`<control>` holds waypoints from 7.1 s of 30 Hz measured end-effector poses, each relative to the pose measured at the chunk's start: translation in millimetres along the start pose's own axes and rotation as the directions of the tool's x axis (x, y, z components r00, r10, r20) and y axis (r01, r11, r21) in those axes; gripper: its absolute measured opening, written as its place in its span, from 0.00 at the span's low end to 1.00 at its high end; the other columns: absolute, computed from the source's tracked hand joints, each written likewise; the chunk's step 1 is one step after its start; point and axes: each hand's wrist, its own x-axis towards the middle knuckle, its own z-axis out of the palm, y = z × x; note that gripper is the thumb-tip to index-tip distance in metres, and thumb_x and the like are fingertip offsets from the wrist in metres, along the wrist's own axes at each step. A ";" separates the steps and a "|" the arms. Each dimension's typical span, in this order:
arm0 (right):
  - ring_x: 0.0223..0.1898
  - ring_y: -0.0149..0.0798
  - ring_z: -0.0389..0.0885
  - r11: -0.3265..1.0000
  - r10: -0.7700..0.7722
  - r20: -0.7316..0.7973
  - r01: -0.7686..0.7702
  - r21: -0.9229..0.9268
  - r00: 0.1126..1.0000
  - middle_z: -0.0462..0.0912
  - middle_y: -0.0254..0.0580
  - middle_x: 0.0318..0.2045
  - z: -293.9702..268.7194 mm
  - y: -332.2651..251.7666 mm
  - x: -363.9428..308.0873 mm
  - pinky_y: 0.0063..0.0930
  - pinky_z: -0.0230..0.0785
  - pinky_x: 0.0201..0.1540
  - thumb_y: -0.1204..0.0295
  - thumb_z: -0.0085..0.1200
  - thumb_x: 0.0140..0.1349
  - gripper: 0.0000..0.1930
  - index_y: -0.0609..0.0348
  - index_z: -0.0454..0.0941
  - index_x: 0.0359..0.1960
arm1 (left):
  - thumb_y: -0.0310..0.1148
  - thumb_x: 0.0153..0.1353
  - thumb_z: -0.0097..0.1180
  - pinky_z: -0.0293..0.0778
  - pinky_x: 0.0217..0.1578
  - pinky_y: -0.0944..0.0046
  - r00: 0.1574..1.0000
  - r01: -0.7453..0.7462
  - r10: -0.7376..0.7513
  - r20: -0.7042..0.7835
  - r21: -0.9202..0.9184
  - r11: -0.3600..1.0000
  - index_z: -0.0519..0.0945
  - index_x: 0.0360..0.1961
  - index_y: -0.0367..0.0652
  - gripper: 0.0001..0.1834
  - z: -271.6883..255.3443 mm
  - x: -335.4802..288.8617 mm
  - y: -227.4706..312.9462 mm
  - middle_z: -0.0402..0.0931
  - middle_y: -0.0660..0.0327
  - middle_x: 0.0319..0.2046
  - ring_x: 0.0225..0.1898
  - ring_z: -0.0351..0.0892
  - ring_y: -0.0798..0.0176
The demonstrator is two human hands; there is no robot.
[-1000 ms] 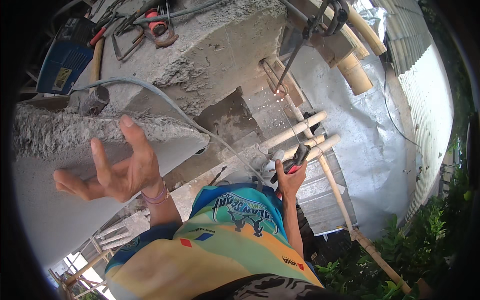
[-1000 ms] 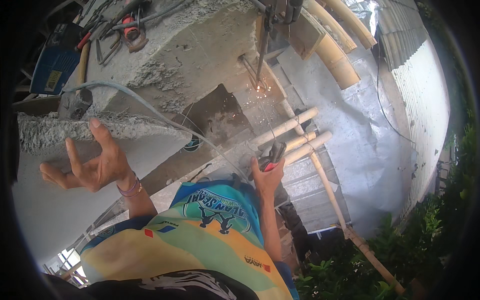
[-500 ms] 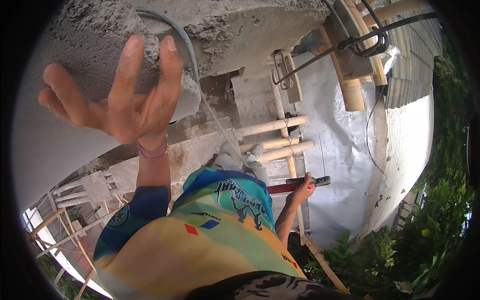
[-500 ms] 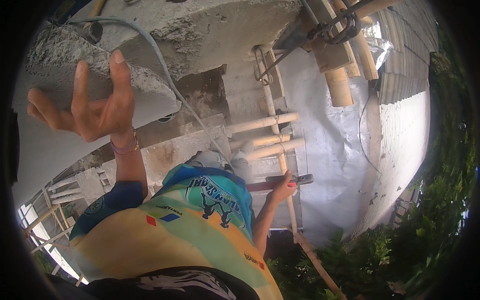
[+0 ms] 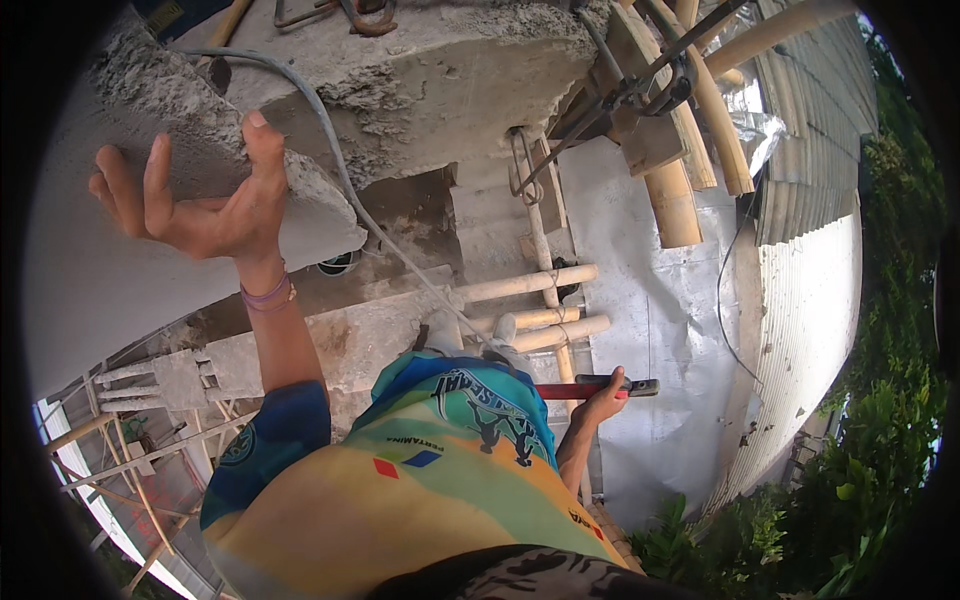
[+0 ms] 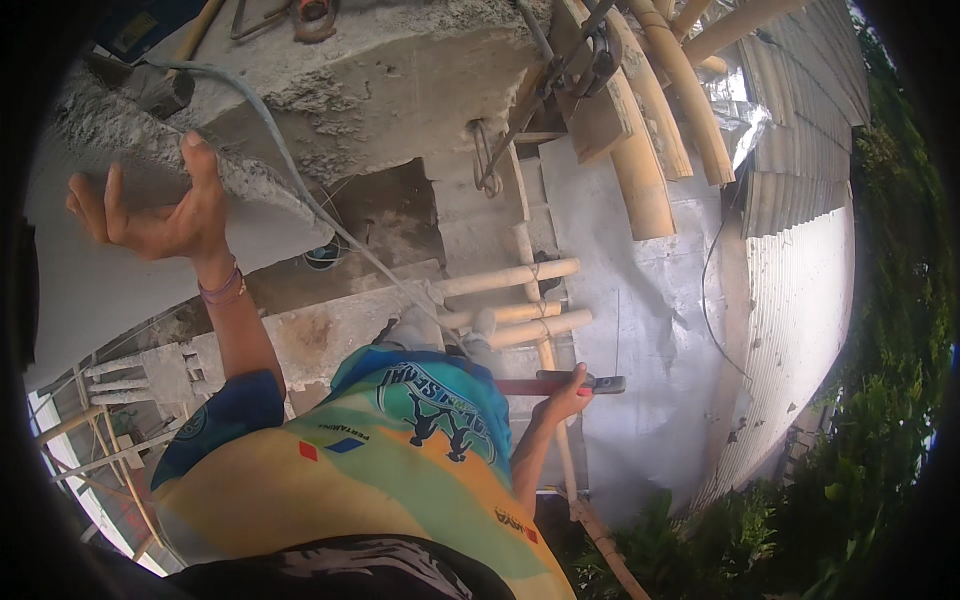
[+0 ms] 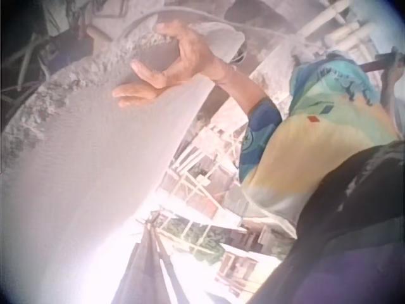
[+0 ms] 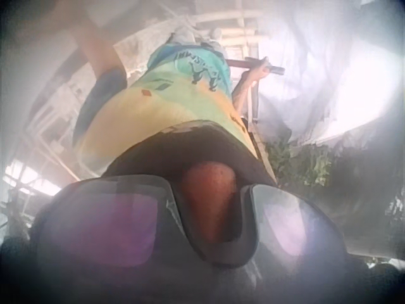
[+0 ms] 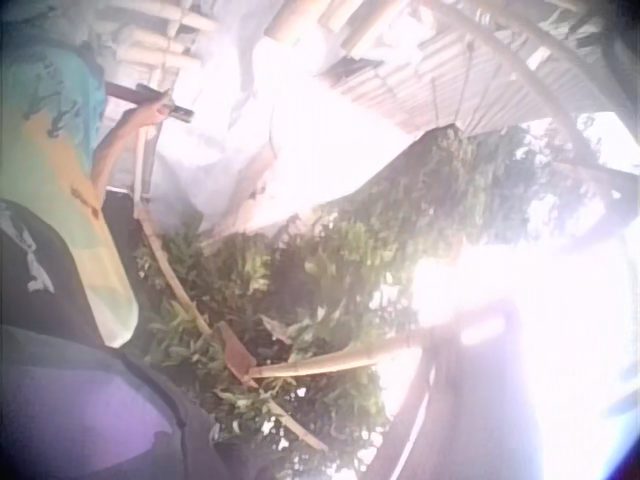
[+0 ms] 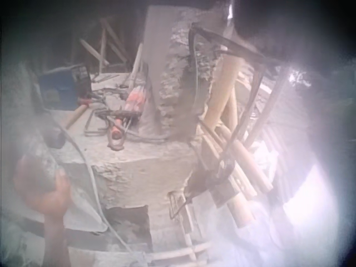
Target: The person welds metal rebar embedded in a concrete structure using a handheld welding torch. They repeatedly position the torch, create an arc, and move along the rebar joints while standing on bamboo scaffolding.
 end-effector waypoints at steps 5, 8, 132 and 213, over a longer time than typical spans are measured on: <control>0.22 0.39 0.79 1.000 0.015 0.098 -0.016 0.004 0.995 0.78 0.45 0.26 -1.3 -11.9 59.1 0.34 0.77 0.24 0.57 0.61 0.65 0.20 0.64 0.69 0.37 | 0.45 0.45 0.76 0.58 0.67 0.39 0.999 -0.005 0.008 -0.052 0.056 0.998 0.69 0.59 0.39 0.43 1.7 -1.0 -2.3 0.62 0.47 0.61 0.68 0.58 0.44; 0.25 0.38 0.79 0.999 0.032 0.116 -0.032 -0.004 0.993 0.77 0.43 0.29 -3.4 -18.0 92.3 0.35 0.78 0.27 0.56 0.61 0.64 0.21 0.63 0.70 0.36 | 0.48 0.44 0.75 0.59 0.65 0.39 1.000 0.000 0.000 0.000 0.161 0.987 0.68 0.59 0.38 0.45 -1.5 -1.1 -2.9 0.61 0.46 0.61 0.67 0.58 0.42; 0.33 0.35 0.75 0.844 -0.053 0.879 0.492 -0.214 0.474 0.77 0.40 0.32 100.7 -140.3 85.8 0.31 0.71 0.39 0.52 0.75 0.44 0.40 0.65 0.67 0.51 | 0.27 0.46 0.56 0.47 0.67 0.44 0.967 -0.228 0.199 0.162 0.192 0.954 0.56 0.58 0.37 0.37 -3.1 0.5 -41.4 0.53 0.45 0.57 0.61 0.53 0.48; 0.23 0.35 0.71 0.913 -0.086 0.653 -0.203 0.354 0.753 0.71 0.38 0.22 87.2 -110.0 175.0 0.29 0.67 0.26 0.32 0.41 0.64 0.35 0.55 0.74 0.45 | 0.38 0.52 0.73 0.53 0.71 0.54 0.992 0.127 -0.123 -0.038 0.460 0.879 0.54 0.71 0.28 0.53 26.9 -9.4 41.5 0.61 0.42 0.68 0.70 0.60 0.47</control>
